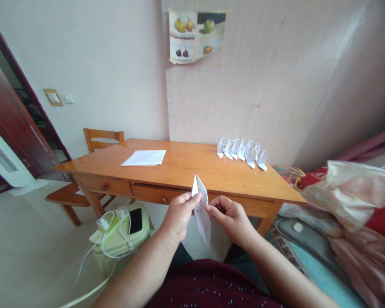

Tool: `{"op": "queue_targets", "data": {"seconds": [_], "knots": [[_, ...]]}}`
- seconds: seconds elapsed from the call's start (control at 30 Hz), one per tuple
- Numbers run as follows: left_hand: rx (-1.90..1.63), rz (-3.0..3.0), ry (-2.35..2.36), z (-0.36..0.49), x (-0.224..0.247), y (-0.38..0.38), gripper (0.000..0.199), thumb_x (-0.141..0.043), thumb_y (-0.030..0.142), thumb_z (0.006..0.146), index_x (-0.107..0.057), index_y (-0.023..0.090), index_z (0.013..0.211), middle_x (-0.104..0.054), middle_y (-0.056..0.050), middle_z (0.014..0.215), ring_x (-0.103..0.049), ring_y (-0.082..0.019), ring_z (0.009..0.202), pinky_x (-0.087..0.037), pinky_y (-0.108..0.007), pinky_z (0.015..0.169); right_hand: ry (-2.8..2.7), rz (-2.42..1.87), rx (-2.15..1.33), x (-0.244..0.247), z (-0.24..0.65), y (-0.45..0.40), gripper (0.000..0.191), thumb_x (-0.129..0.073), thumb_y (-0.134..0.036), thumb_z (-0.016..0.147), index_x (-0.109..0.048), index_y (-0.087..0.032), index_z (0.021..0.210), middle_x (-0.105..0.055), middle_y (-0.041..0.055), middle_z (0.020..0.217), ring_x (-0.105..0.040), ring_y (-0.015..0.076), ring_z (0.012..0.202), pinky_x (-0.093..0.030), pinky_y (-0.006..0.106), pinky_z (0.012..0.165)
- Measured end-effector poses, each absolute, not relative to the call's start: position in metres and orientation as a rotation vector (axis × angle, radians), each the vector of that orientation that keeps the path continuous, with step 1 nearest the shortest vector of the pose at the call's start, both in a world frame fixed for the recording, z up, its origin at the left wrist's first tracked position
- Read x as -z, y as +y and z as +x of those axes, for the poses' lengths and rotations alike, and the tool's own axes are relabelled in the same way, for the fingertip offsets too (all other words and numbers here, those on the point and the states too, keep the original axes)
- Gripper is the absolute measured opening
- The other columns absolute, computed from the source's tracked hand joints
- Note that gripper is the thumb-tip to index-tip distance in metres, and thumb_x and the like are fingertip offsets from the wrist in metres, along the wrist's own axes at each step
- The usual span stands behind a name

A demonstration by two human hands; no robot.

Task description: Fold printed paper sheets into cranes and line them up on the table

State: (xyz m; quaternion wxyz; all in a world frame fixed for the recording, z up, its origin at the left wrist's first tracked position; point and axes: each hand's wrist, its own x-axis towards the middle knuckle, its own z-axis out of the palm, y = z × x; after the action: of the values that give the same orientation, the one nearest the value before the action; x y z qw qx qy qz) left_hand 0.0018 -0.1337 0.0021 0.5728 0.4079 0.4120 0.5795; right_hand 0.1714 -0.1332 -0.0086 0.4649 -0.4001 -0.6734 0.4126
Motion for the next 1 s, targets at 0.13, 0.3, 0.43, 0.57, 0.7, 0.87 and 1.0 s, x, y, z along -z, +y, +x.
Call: {"op": "queue_targets", "data": {"seconds": [0.13,0.3,0.43,0.57,0.7,0.87,1.0], "knots": [[-1.337,0.958,0.938,0.001,-0.001,-0.134,0.043,-0.079,0.048,0.076,-0.076,0.011,0.095,-0.070,-0.007,0.074,-0.057,-0.013,0.062,-0.045,-0.025,0.061,-1.657,-1.001,-1.026,0.012,0.169,-0.130,0.029,-0.065,-0.047,0.090,-0.064,-0.019,0.084,-0.059,0.0003,0.071,-0.049,0.0145,0.064,-0.038,0.027,0.058],[-1.349,0.919,0.887,0.002,-0.004,-0.135,0.038,-0.082,0.042,0.074,-0.075,0.011,0.095,-0.070,-0.007,0.077,-0.058,-0.013,0.063,-0.045,-0.024,0.061,-1.581,-0.996,-1.021,0.019,0.170,-0.127,0.031,-0.067,-0.049,0.088,-0.058,-0.020,0.081,-0.054,-0.0026,0.067,-0.045,0.0136,0.062,-0.036,0.026,0.056],[-1.373,0.866,0.844,0.005,-0.006,-0.136,0.034,-0.083,0.038,0.073,-0.074,0.011,0.092,-0.069,-0.006,0.076,-0.060,-0.014,0.065,-0.047,-0.024,0.063,-1.592,-1.015,-1.062,0.020,0.168,-0.128,0.034,-0.064,-0.052,0.090,-0.059,-0.020,0.081,-0.055,-0.0017,0.070,-0.047,0.0140,0.065,-0.038,0.026,0.059],[-1.403,0.816,0.823,0.006,-0.007,-0.137,0.031,-0.084,0.035,0.073,-0.073,0.012,0.092,-0.069,-0.005,0.076,-0.060,-0.013,0.066,-0.048,-0.024,0.065,-1.611,-0.963,-1.090,0.018,0.164,-0.131,0.037,-0.059,-0.052,0.093,-0.058,-0.019,0.077,-0.053,-0.0017,0.068,-0.046,0.0133,0.064,-0.038,0.026,0.059],[-1.400,0.774,0.792,0.006,-0.010,-0.138,0.032,-0.085,0.033,0.071,-0.073,0.011,0.091,-0.071,-0.006,0.078,-0.061,-0.013,0.064,-0.049,-0.025,0.066,-1.597,-0.918,-1.062,0.017,0.161,-0.133,0.036,-0.059,-0.051,0.094,-0.054,-0.020,0.076,-0.051,-0.0026,0.067,-0.044,0.0127,0.062,-0.036,0.025,0.057],[-1.398,0.733,0.799,0.005,-0.013,-0.142,0.033,-0.088,0.030,0.067,-0.072,0.012,0.089,-0.072,-0.006,0.078,-0.064,-0.014,0.067,-0.049,-0.026,0.067,-1.641,-0.876,-1.091,0.012,0.159,-0.138,0.034,-0.057,-0.049,0.095,-0.055,-0.020,0.078,-0.051,-0.0022,0.067,-0.042,0.0126,0.061,-0.035,0.025,0.055],[-1.447,0.752,0.805,0.004,-0.014,-0.146,0.033,-0.087,0.033,0.068,-0.072,0.012,0.090,-0.072,-0.006,0.078,-0.064,-0.014,0.067,-0.048,-0.026,0.068,-1.661,-0.897,-1.065,0.008,0.156,-0.141,0.035,-0.055,-0.051,0.095,-0.055,-0.020,0.079,-0.051,-0.0021,0.067,-0.042,0.0125,0.060,-0.035,0.025,0.054]]}}
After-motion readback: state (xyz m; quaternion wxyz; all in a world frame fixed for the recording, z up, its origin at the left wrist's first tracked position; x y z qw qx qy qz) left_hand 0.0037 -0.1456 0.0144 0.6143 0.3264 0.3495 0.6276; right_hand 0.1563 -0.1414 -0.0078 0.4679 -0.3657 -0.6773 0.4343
